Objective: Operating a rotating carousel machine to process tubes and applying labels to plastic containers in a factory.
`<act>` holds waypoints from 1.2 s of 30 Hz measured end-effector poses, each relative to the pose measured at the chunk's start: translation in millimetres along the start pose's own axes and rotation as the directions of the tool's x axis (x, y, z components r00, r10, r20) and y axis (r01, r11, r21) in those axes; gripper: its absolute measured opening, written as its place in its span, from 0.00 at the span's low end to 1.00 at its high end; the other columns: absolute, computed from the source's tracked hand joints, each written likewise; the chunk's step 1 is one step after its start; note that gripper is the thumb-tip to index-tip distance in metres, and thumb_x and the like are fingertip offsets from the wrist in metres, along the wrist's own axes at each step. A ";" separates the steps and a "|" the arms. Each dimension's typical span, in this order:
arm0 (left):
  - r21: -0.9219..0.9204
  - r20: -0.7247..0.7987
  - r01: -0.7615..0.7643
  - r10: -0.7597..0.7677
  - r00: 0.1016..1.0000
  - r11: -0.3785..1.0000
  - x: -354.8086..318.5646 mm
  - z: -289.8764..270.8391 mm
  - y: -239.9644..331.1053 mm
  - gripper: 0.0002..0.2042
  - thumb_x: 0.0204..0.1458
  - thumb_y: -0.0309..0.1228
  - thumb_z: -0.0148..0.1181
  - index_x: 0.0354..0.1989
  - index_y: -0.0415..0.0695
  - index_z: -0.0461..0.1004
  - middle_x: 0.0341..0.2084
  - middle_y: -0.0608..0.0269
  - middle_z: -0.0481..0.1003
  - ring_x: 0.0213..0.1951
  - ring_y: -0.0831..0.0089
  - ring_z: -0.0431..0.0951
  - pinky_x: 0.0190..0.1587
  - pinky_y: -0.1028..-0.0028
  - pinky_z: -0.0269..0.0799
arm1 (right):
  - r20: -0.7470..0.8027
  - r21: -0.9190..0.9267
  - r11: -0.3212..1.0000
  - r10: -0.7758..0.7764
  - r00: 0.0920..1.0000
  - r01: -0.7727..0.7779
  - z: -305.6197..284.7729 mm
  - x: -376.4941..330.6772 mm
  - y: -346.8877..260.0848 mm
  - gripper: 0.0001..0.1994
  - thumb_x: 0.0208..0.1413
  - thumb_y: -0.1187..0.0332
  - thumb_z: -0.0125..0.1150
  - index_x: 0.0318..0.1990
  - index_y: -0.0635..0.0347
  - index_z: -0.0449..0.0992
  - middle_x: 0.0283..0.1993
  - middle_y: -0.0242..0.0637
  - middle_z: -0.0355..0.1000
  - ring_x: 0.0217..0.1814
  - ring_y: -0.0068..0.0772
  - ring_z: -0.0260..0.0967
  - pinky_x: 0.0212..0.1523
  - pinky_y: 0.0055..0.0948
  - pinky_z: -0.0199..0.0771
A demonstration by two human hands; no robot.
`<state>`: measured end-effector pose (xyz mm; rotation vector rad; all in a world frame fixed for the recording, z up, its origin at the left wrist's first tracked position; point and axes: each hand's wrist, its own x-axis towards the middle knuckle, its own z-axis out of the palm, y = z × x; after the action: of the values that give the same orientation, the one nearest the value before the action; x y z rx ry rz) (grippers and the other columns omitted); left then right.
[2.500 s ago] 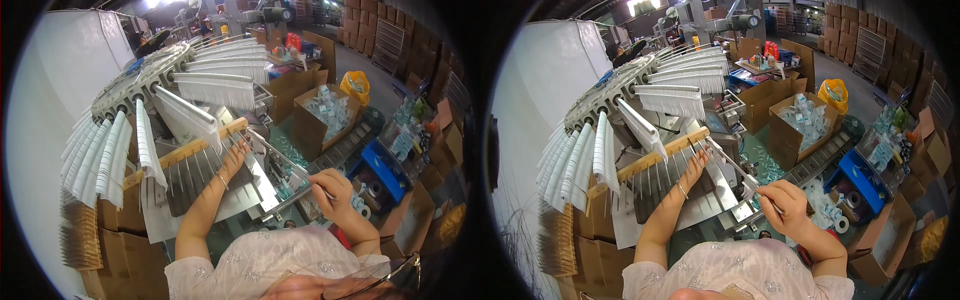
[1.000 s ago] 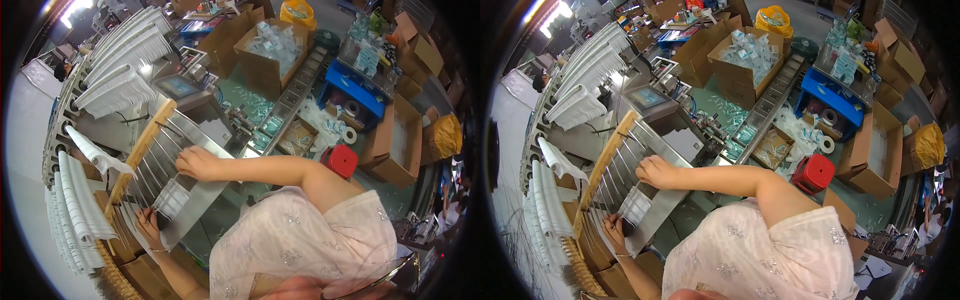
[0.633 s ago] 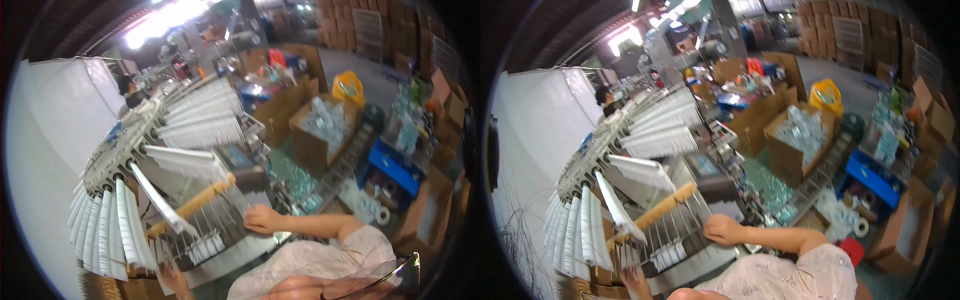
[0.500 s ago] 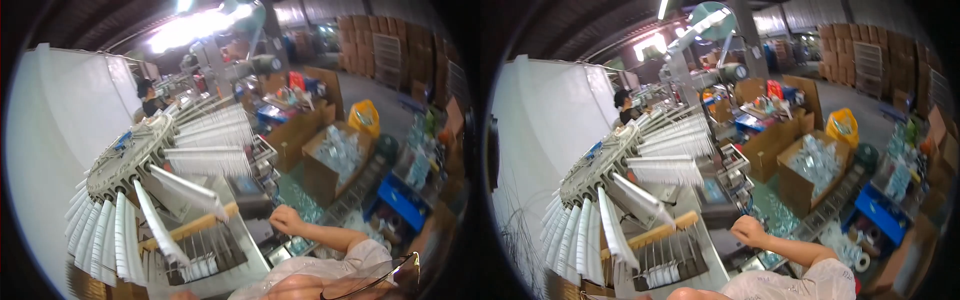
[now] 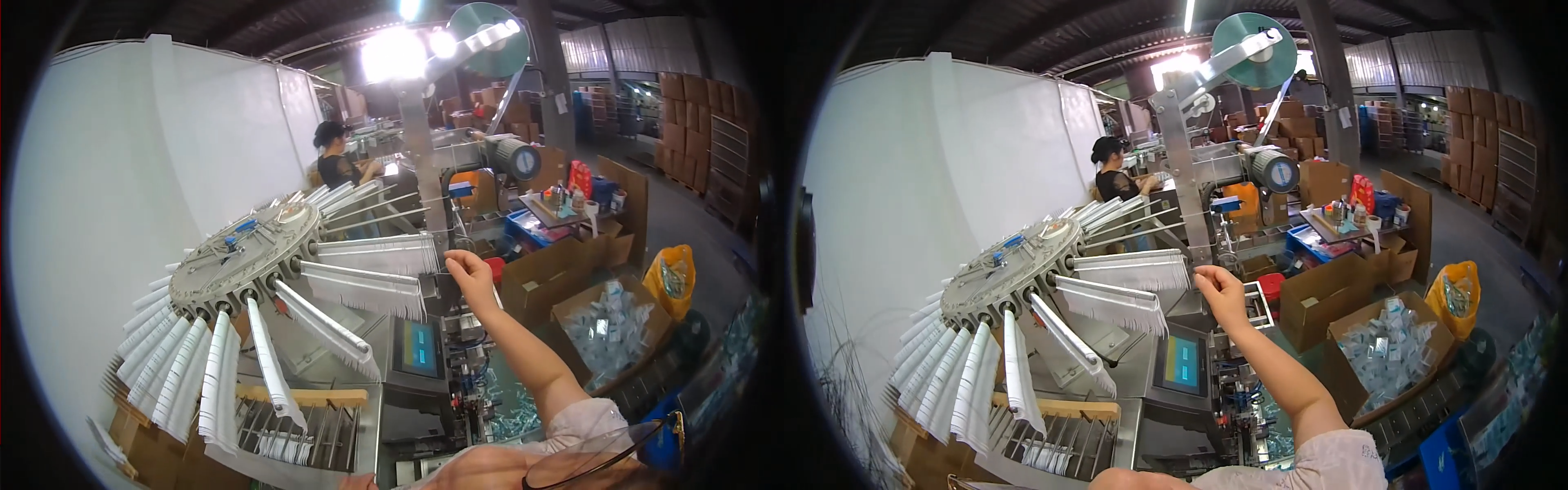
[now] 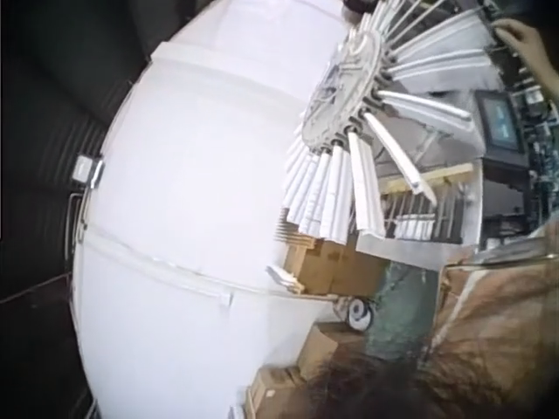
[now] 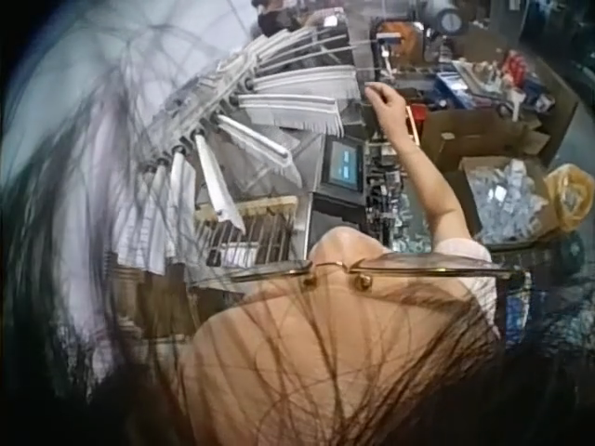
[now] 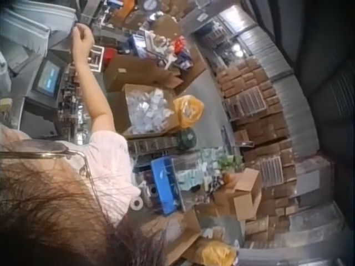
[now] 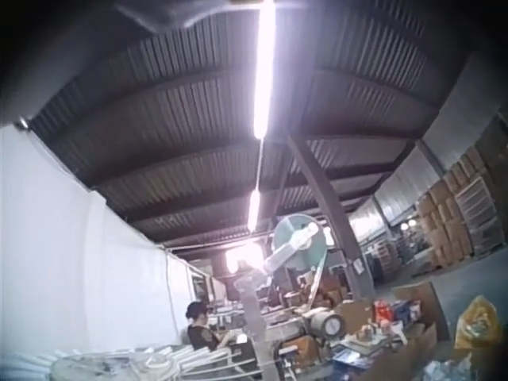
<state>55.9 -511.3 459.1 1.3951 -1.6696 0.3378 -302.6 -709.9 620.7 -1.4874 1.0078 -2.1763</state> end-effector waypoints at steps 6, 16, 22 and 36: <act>-0.102 0.028 0.022 -0.019 0.999 0.995 -10.3 11.5 19.5 0.08 0.44 0.26 0.49 0.34 0.42 0.70 0.30 0.52 0.70 0.31 0.57 0.70 0.36 0.63 0.66 | 0.056 0.005 1.000 0.029 0.998 -0.029 -3.1 -0.8 1.4 0.08 0.49 0.70 0.57 0.35 0.64 0.74 0.20 0.18 0.59 0.22 0.09 0.52 0.23 0.12 0.52; -0.355 0.099 -0.001 0.039 0.994 0.935 -19.9 10.4 7.5 0.06 0.41 0.24 0.50 0.28 0.41 0.72 0.26 0.51 0.71 0.29 0.57 0.70 0.33 0.63 0.66 | 0.018 -0.083 0.995 0.048 0.999 -0.046 -8.7 -48.4 -3.6 0.06 0.51 0.70 0.55 0.34 0.63 0.72 0.26 0.22 0.63 0.28 0.11 0.56 0.30 0.13 0.57; -0.532 0.154 -0.011 0.110 0.982 0.847 -23.2 3.7 -12.6 0.05 0.39 0.23 0.50 0.25 0.40 0.73 0.24 0.51 0.71 0.27 0.56 0.70 0.31 0.64 0.66 | -0.107 -0.049 0.995 0.082 0.991 -0.087 -6.8 -28.3 -14.2 0.07 0.52 0.69 0.55 0.35 0.63 0.73 0.30 0.24 0.68 0.32 0.12 0.60 0.34 0.15 0.60; -0.884 0.251 0.453 -0.702 0.666 0.113 86.3 -105.9 -281.2 0.13 0.52 0.29 0.48 0.46 0.41 0.65 0.26 0.66 0.68 0.26 0.81 0.67 0.25 0.84 0.62 | 0.219 -0.130 0.974 0.213 0.952 -0.188 90.0 -259.4 -56.6 0.30 0.44 0.80 0.54 0.57 0.59 0.54 0.31 0.29 0.63 0.31 0.16 0.58 0.34 0.16 0.60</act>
<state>358.1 -584.0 491.9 0.9146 -0.6465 -0.8140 -108.3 -545.7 502.9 -1.5675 1.1535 -1.7865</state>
